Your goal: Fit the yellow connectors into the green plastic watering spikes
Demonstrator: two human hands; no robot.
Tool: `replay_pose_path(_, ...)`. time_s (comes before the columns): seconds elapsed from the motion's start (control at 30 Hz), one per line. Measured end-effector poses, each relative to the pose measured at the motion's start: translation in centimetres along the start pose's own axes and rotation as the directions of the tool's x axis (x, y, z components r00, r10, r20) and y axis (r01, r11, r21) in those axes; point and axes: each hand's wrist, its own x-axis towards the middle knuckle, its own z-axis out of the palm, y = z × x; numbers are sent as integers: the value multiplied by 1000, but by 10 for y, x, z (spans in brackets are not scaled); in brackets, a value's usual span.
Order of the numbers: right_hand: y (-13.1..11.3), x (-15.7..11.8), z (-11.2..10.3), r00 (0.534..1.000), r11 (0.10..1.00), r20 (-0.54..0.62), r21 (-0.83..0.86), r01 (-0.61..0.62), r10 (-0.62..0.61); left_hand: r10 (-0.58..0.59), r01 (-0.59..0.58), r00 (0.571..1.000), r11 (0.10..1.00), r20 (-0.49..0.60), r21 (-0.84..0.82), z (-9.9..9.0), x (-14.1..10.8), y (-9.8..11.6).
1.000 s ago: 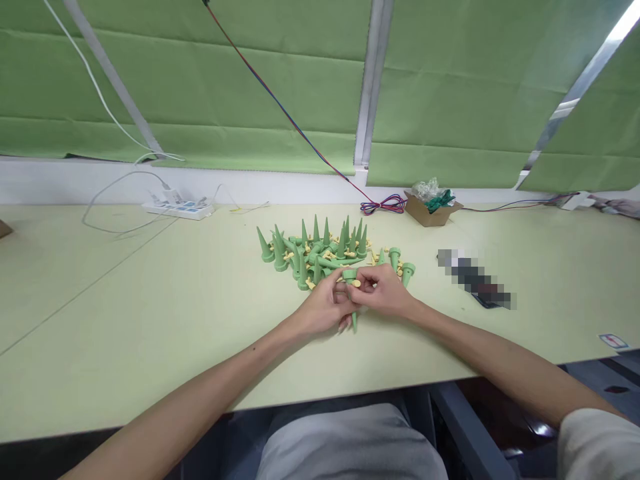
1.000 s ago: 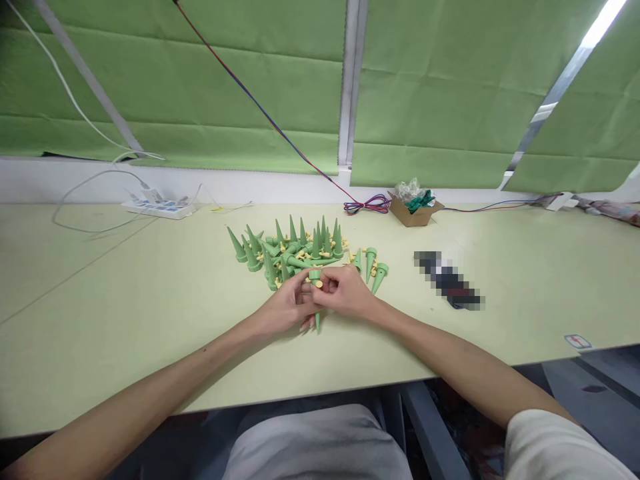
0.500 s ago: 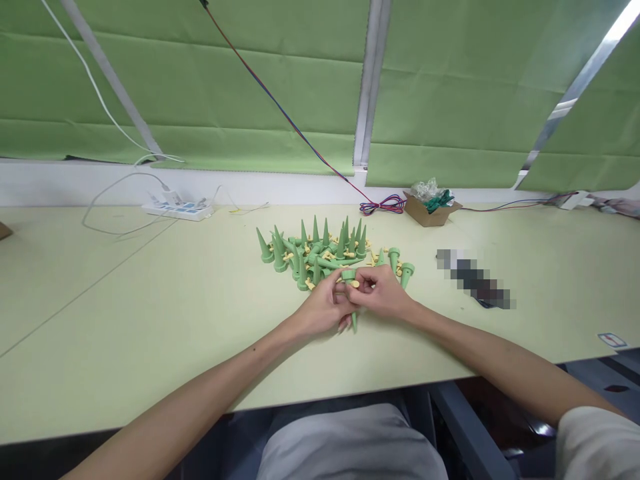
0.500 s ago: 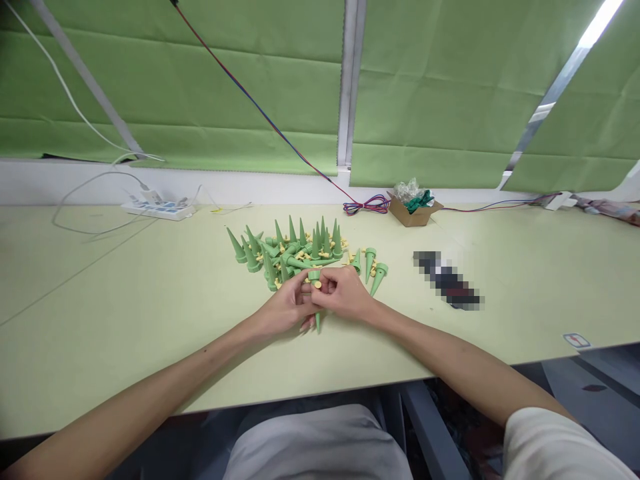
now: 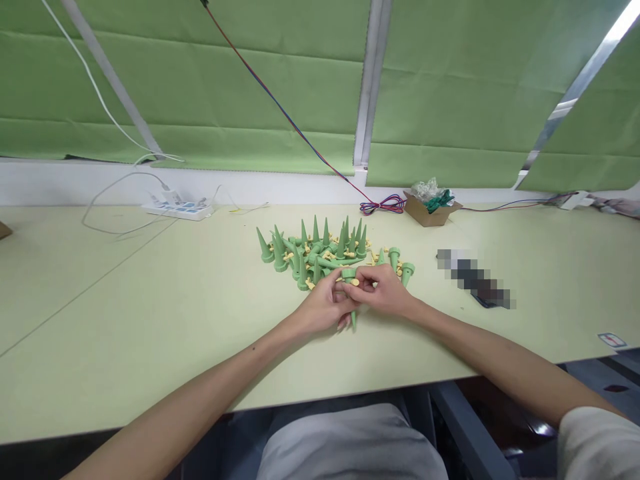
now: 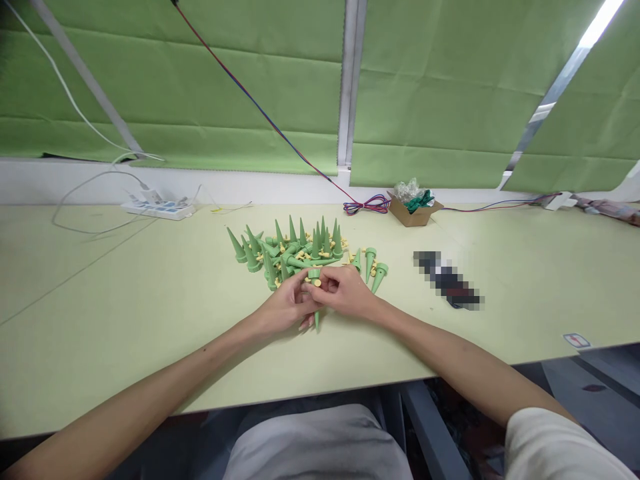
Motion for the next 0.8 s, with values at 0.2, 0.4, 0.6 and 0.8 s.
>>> replay_pose_path(0.2,-2,1,-2,997,997,-23,8,74,-74,15,-15,1000,1000,10,19,0,0,-1)
replay_pose_path(0.4,-2,1,-3,995,995,-16,-16,97,-97,14,-15,1000,999,21,29,-1,0,-3)
replay_pose_path(0.6,-2,1,-4,997,996,4,-30,82,-82,7,-8,1000,1000,28,21,-1,0,-2)
replay_pose_path(0.8,-3,0,-4,999,999,20,-25,48,-47,-15,14,1000,1000,13,21,1,-2,2)
